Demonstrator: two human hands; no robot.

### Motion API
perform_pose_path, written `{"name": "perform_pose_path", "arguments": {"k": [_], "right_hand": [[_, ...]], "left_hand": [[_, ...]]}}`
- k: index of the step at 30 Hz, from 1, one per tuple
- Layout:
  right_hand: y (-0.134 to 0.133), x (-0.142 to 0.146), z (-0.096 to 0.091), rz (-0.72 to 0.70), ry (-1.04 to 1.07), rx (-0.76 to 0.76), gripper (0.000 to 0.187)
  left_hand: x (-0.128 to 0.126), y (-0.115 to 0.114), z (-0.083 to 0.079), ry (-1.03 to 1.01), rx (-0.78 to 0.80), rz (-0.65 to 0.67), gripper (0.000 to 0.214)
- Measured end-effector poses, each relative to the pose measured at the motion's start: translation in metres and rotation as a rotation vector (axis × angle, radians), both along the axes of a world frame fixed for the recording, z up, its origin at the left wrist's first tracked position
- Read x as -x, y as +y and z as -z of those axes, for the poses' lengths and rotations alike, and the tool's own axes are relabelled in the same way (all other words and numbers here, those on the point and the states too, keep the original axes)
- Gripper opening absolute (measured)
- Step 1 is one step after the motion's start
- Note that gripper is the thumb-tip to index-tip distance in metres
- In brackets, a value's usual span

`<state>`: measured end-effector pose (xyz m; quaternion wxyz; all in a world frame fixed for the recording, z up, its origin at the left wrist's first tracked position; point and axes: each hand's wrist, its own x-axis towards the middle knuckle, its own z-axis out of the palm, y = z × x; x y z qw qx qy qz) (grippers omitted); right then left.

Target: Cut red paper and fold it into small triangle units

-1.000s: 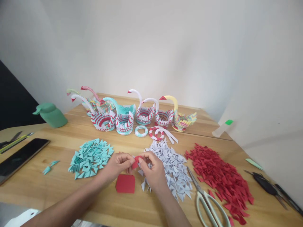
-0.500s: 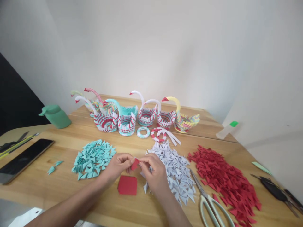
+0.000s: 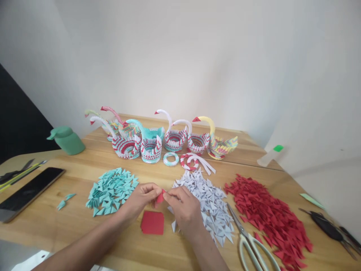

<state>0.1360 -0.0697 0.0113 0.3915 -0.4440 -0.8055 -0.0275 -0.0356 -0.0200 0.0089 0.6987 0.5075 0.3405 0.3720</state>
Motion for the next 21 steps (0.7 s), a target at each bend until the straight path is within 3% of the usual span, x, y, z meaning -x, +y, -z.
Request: {"name": "perform_pose_path", "arguments": {"k": [5, 8, 11, 13, 15, 21], "right_hand": [[0.0016, 0.0006, 0.0019, -0.003, 0.031, 0.027, 0.027], [0.0029, 0.0001, 0.0011, -0.043, 0.161, 0.133, 0.027], [0.0036, -0.0022, -0.0011, -0.054, 0.462, 0.449, 0.025], [0.0037, -0.0033, -0.0021, -0.062, 0.671, 0.704, 0.032], [0.0037, -0.0028, -0.0020, -0.083, 0.779, 0.868, 0.036], [0.0041, 0.0020, -0.0011, 0.011, 0.810, 0.873, 0.030]], "left_hand": [[0.0000, 0.0016, 0.0004, 0.020, -0.003, 0.008, 0.037], [0.0001, 0.0021, 0.0022, 0.049, -0.017, -0.017, 0.038], [-0.0002, 0.0012, 0.0035, 0.090, -0.076, -0.048, 0.036], [-0.0010, -0.0004, 0.0037, 0.126, -0.123, -0.053, 0.033], [-0.0020, -0.0025, 0.0035, 0.162, -0.175, -0.063, 0.030], [-0.0018, -0.0029, 0.0065, 0.179, -0.241, -0.007, 0.031]]}}
